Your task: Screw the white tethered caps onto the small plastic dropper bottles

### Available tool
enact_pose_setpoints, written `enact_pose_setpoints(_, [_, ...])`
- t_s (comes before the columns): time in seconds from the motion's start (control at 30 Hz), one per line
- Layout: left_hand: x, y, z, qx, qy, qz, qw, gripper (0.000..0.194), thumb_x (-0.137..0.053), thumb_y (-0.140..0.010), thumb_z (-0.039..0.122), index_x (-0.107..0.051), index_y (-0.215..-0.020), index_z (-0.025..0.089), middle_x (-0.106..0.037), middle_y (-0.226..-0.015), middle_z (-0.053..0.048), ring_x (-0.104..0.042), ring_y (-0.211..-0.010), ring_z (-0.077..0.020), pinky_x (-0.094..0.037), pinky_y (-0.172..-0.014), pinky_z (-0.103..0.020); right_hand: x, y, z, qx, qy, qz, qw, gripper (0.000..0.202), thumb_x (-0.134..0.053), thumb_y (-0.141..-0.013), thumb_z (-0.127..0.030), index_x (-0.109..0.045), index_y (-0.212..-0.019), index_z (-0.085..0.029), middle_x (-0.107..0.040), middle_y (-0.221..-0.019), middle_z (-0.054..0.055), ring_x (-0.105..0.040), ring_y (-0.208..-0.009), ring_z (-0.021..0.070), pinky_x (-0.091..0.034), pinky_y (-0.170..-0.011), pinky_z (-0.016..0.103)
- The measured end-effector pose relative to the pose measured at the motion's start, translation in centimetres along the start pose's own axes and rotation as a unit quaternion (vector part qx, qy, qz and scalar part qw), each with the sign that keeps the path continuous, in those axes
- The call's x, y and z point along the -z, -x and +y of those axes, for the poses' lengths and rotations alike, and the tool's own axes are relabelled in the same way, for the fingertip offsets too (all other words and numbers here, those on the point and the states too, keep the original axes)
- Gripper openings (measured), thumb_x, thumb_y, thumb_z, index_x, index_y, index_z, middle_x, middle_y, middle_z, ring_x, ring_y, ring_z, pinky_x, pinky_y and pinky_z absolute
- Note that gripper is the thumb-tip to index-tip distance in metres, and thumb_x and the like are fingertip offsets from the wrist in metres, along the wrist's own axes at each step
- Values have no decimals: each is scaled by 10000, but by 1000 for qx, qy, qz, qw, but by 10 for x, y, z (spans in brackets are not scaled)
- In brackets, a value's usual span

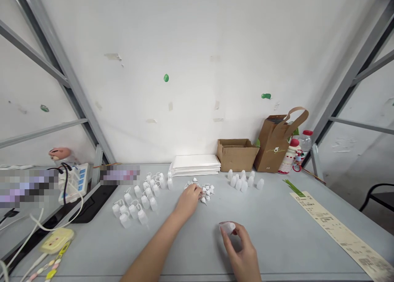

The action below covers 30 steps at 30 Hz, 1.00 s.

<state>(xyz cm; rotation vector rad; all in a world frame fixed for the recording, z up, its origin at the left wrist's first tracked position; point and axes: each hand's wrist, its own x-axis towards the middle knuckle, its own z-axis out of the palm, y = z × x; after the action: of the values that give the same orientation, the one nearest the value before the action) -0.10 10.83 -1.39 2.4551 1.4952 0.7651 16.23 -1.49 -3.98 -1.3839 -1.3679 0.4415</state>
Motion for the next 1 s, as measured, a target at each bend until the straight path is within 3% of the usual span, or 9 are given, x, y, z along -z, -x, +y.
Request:
enact_pose_setpoints(0.4, [12, -10, -10, 63, 100, 79, 990, 151, -490, -798, 190, -633, -757, 216, -635, -845, -38, -584, -827, -187, -445, -749, -300, -10, 1, 10, -100, -26, 66, 992, 414, -557, -705, -603, -621, -805, -206, -655, -777, 30, -590, -718, 194, -455, -677, 254])
enact_pose_setpoints(0.83, [5, -13, -21, 125, 200, 114, 965, 132, -511, -771, 210, -641, -764, 238, -713, -777, -13, -634, -772, -181, -449, -721, -295, -6, -1, 5, -13, 25, 61, 998, 333, -547, -772, -518, -621, -831, -199, -634, -723, 39, -582, -652, 181, -486, -658, 264])
enact_pose_setpoints(1.0, [7, -15, -18, 138, 251, 135, 948, 221, -502, -774, 175, -615, -958, 224, -726, -795, -22, -650, -783, -171, -471, -746, -303, -2, -5, 8, 22, 67, 25, 997, 312, -551, -782, -479, -621, -854, -183, -648, -712, 46, -600, -632, 177, -513, -613, 254])
